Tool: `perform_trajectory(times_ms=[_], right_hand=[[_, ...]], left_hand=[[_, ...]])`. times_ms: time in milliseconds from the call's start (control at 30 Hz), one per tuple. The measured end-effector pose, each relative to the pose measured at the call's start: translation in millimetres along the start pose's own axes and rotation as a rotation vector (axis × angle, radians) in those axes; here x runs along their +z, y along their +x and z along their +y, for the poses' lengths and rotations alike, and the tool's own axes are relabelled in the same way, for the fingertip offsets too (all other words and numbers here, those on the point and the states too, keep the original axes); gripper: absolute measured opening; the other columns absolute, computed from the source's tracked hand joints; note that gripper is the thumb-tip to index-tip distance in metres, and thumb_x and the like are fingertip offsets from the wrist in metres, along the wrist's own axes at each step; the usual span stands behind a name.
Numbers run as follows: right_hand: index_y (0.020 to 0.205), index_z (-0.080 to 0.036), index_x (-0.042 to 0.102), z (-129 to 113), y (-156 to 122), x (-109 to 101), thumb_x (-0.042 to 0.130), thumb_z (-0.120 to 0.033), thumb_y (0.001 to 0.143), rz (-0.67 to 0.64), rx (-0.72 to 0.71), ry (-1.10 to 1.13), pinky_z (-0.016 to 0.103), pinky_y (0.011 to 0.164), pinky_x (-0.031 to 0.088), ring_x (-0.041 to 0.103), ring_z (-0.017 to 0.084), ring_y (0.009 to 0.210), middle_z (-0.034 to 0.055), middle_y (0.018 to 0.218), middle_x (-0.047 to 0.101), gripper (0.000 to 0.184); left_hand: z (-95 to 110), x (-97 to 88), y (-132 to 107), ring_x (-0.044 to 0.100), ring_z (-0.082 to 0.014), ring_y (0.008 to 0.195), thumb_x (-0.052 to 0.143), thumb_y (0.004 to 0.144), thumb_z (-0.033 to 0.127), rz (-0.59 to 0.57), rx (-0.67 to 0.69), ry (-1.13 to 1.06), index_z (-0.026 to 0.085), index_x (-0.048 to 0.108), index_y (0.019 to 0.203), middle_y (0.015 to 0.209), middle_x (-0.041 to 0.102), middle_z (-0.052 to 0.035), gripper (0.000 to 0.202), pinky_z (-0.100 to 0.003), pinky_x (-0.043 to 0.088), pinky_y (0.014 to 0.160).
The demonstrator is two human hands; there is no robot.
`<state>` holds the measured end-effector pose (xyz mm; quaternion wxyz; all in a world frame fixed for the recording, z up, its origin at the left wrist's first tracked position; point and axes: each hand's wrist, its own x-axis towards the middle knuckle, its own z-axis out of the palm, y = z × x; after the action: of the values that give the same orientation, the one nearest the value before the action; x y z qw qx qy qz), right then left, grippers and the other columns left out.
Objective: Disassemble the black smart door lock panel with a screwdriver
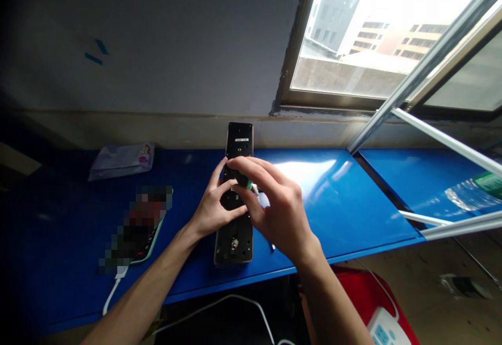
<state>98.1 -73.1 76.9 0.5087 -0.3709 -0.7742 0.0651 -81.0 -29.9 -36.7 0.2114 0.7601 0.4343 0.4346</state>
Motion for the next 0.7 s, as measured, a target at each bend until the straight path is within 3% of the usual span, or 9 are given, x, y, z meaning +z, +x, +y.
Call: perform_trajectory(times_ms=[100,233,433,567,700], right_hand=[[0.132,-0.029,0.068,-1,1,-1,0.065,-0.009,0.094,-0.053,-0.031,-0.022,0.033,0.09,0.069,0.078,0.018,0.103,0.0017,0.122,0.078,0.042],[0.129,-0.03,0.069,-3,-1,4,0.066,-0.007,0.093,0.015,-0.074,-0.077,0.031,0.09,0.069,0.079,0.018,0.102,0.0,0.122,0.079,0.042],[0.127,-0.028,0.069,4,-13,4,0.074,-0.015,0.09,0.144,0.086,-0.002,0.033,0.08,0.071,0.08,0.02,0.096,0.0025,0.117,0.079,0.04],[0.121,-0.027,0.067,11,-21,-2,0.083,-0.021,0.083,0.316,0.184,-0.017,0.037,0.077,0.07,0.079,0.021,0.089,0.0016,0.101,0.078,0.042],[0.109,-0.024,0.062,19,-21,-13,0.092,-0.024,0.072,0.663,0.304,-0.005,0.035,0.074,0.067,0.078,0.021,0.083,0.0015,0.101,0.071,0.048]], left_hand=[[-1,0.2,0,0.035,-0.0393,0.157,0.088,0.076,0.035,0.002,0.006,-0.006,0.023,0.073,0.121,0.178,0.009,-0.0074,0.048,-0.054,0.036,0.129],[-1,0.6,-1,0.032,-0.0387,0.158,0.088,0.076,0.035,0.009,0.019,-0.01,0.023,0.073,0.12,0.178,0.01,-0.0066,0.048,-0.054,0.036,0.129],[0,0.4,0,0.043,-0.0381,0.153,0.09,0.075,0.035,0.011,0.003,-0.051,0.023,0.075,0.12,0.178,0.01,-0.0078,0.048,-0.053,0.04,0.127],[0,-0.4,1,0.052,-0.0395,0.146,0.092,0.074,0.039,0.017,-0.023,-0.08,0.024,0.078,0.114,0.178,0.01,-0.0069,0.045,-0.056,0.042,0.125],[0,-0.9,1,0.059,-0.0387,0.139,0.092,0.073,0.039,0.022,-0.048,-0.117,0.023,0.079,0.111,0.178,0.012,-0.0075,0.043,-0.054,0.05,0.12]])
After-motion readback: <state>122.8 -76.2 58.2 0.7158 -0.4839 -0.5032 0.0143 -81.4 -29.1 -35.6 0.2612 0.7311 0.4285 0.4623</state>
